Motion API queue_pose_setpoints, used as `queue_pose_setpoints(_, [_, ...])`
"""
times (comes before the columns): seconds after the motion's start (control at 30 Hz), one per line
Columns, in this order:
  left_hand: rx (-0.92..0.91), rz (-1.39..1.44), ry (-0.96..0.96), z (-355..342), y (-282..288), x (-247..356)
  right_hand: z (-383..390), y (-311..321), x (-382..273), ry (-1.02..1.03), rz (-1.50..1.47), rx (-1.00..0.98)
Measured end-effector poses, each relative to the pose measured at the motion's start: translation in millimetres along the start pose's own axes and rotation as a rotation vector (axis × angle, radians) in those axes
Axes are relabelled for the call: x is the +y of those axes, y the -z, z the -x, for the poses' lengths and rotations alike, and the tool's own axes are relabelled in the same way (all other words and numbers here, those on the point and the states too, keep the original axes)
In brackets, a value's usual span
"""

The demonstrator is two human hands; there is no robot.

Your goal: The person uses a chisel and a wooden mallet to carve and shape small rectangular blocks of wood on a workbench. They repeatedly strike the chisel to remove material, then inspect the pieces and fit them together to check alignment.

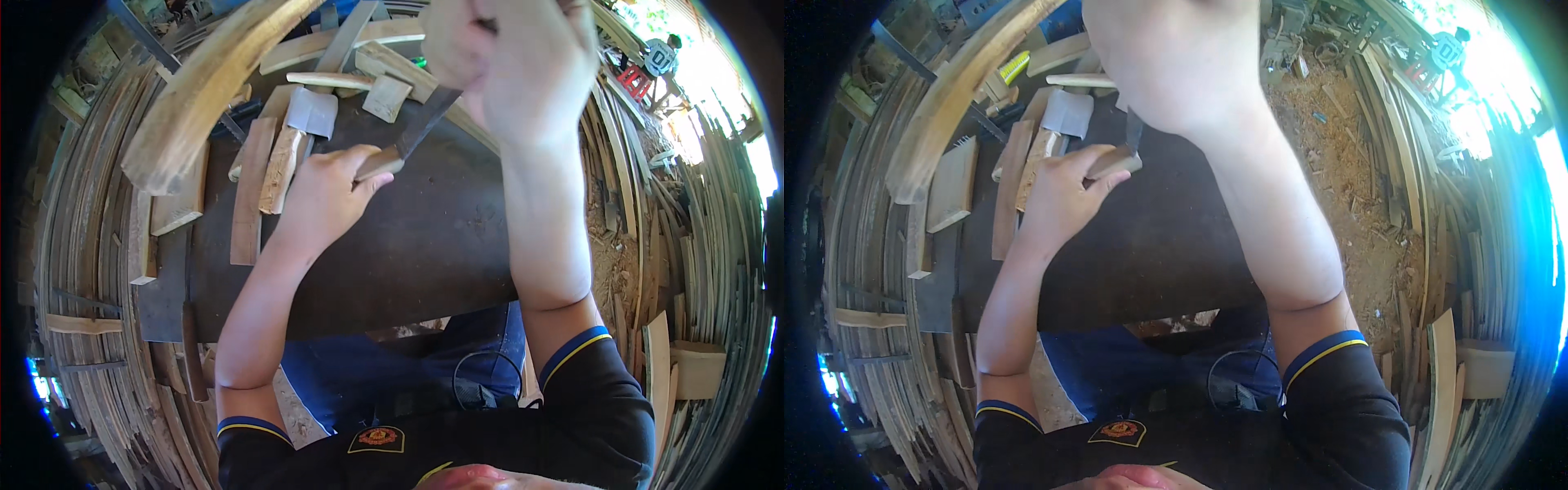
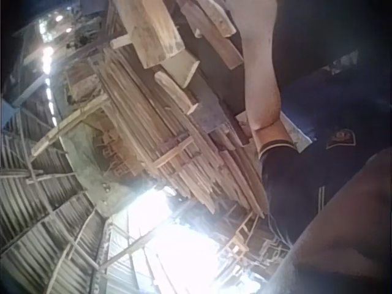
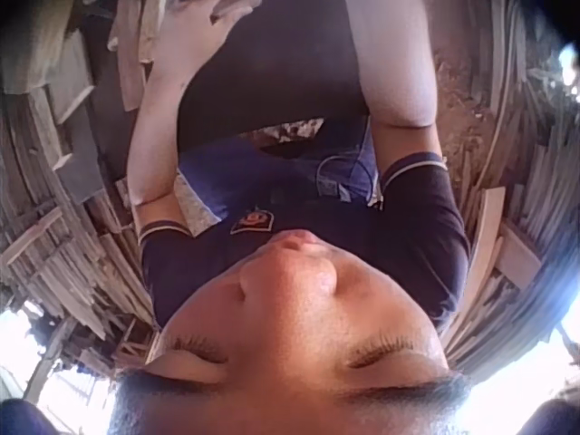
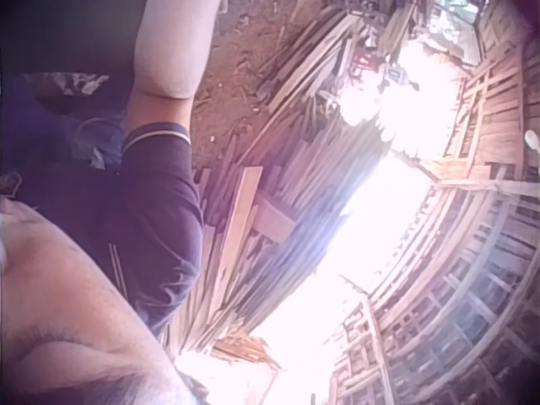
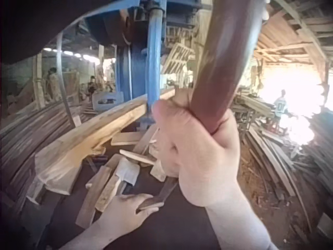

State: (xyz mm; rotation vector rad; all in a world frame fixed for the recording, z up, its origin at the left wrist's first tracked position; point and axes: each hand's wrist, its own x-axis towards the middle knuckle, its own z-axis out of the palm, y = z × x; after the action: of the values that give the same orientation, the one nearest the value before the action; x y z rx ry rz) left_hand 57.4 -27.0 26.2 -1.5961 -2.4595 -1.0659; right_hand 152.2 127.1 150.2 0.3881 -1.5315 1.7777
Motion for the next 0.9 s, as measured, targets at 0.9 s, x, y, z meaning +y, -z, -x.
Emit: queue_pose_setpoints(0.9, [0.034,-0.017,-0.058,0,-7,-10,5,-9,21,0.107,0.153,-0.005])
